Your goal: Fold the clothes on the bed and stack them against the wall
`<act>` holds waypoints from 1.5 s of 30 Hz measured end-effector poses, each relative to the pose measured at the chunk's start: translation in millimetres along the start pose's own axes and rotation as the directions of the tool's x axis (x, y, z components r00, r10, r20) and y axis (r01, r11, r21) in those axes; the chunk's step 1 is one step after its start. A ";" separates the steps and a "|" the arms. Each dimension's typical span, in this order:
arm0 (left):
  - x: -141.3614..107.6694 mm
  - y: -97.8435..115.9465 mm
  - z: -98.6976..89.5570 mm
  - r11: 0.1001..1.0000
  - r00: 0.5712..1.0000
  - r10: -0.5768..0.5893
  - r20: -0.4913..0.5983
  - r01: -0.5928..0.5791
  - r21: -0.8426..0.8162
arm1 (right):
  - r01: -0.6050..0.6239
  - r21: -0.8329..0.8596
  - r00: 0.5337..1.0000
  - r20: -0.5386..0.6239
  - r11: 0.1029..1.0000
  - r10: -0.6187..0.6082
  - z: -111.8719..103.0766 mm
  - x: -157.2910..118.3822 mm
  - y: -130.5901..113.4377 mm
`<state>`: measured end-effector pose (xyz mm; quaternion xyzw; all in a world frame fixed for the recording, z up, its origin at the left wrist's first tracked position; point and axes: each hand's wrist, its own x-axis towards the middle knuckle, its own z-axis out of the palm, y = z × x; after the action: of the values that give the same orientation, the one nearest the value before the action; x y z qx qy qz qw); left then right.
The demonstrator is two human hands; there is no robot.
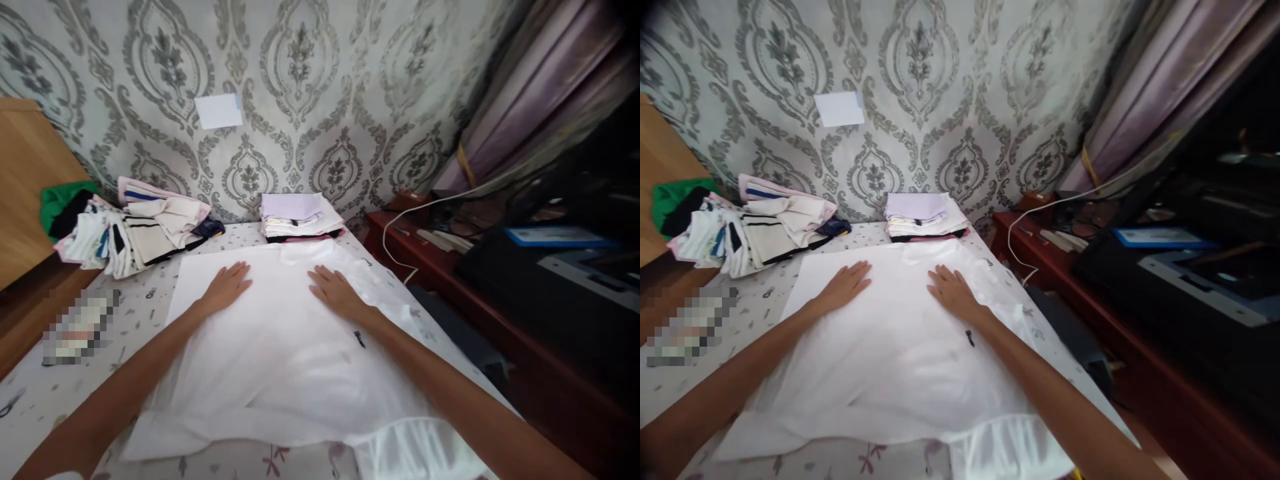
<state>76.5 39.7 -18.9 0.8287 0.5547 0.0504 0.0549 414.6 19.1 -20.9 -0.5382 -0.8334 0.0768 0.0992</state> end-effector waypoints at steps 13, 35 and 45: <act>-3.2 -127.0 -24.1 0.990 0.985 -0.124 -0.118 0.132 0.058 | -0.063 -0.127 0.997 -0.053 0.990 0.057 8.9 71.8 5.6; -138.3 -97.4 -18.9 0.981 0.967 -0.187 -0.175 0.172 -0.094 | 0.692 0.265 0.687 0.044 0.671 -0.726 46.0 -61.7 -302.4; -50.2 -125.3 -49.3 0.862 0.851 -0.507 -0.135 0.502 -0.074 | 0.479 0.586 0.805 0.003 0.653 -0.593 42.2 -60.5 -312.1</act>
<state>-64.1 42.4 10.2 0.6469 0.7541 0.1063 0.0392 153.2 -164.6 6.6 -0.2029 -0.9002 0.3361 0.1884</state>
